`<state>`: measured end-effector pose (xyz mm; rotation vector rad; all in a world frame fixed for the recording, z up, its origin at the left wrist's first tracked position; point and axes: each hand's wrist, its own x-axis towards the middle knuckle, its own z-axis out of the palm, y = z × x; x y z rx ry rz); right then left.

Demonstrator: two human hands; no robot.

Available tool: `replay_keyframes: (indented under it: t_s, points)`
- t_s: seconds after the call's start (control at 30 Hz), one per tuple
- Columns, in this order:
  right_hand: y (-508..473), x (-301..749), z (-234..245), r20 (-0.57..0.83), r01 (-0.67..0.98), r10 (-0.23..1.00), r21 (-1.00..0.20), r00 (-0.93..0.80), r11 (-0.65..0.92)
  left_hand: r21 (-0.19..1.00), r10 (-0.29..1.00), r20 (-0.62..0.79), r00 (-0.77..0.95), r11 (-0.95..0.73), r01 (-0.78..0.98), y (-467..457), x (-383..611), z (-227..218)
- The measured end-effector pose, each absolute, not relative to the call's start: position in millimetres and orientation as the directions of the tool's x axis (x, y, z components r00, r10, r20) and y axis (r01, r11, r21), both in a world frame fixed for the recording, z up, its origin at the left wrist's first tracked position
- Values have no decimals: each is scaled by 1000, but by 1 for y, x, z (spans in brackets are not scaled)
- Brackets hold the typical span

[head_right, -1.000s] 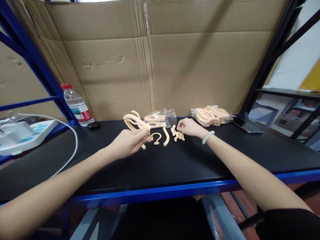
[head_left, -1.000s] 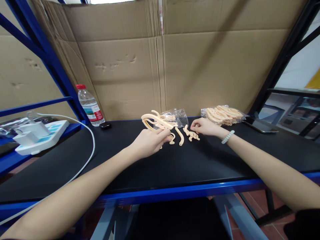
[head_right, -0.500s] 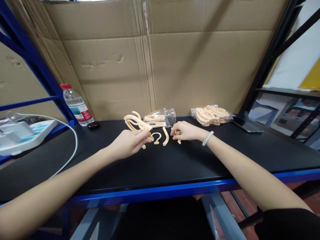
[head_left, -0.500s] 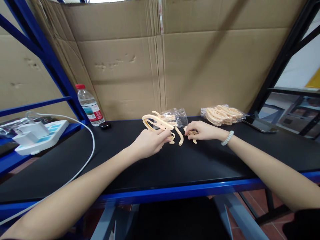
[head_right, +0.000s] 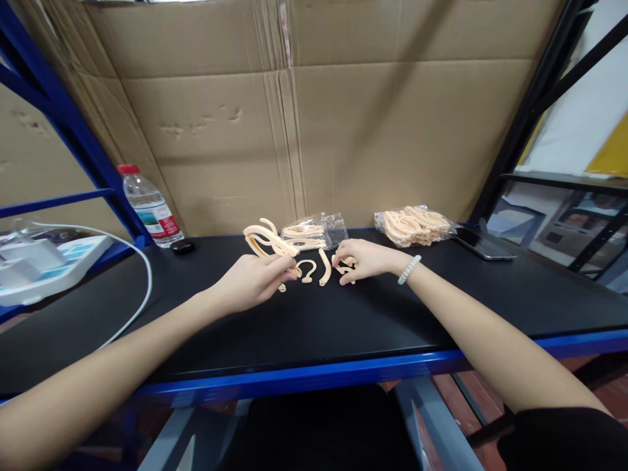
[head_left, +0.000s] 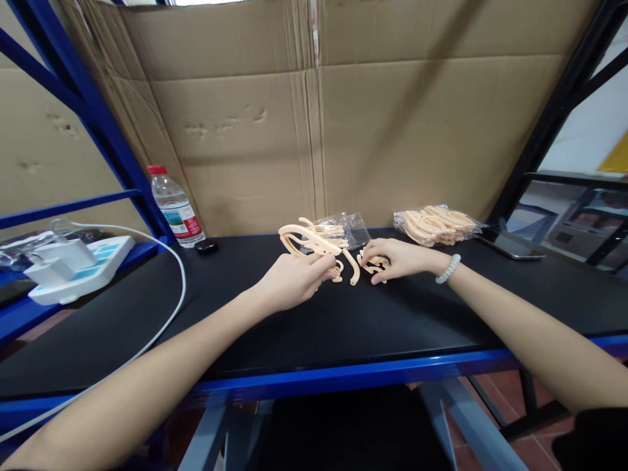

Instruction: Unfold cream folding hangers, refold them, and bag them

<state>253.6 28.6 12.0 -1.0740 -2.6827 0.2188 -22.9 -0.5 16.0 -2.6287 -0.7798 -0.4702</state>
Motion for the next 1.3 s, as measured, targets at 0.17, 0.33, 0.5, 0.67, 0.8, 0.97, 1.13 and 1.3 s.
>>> replay_keyframes:
  t_s: [0.17, 0.33, 0.5, 0.67, 0.8, 0.97, 1.13, 1.3]
  points:
    - [34, 256, 6, 146, 687, 719, -216, -680, 694, -217, 464, 392, 795, -793, 569, 0, -23, 17]
    - [37, 259, 6, 228, 723, 765, -252, -602, 644, -255, 443, 399, 803, -788, 561, -1, -23, 16]
    - [7, 221, 15, 375, 479, 810, -664, -450, 574, -247, 455, 387, 802, -787, 566, -11, -15, 16]
    - [-19, 187, 11, 370, 134, 733, -839, -570, 527, -212, 491, 400, 774, -772, 599, -19, -8, 11]
    - [-21, 185, 4, 441, 176, 794, -818, -418, 547, -225, 460, 428, 778, -779, 585, -17, -7, 6]
    - [-24, 188, 5, 580, 300, 756, -695, -303, 653, -248, 497, 392, 774, -753, 609, -13, -9, 4]
    - [-19, 196, 16, 613, 173, 785, -767, -86, 618, -125, 391, 599, 699, -816, 564, -7, -19, 12]
    - [-4, 217, 26, 564, 5, 810, -821, 161, 571, 101, 321, 844, 431, -882, 460, -4, -26, 21]
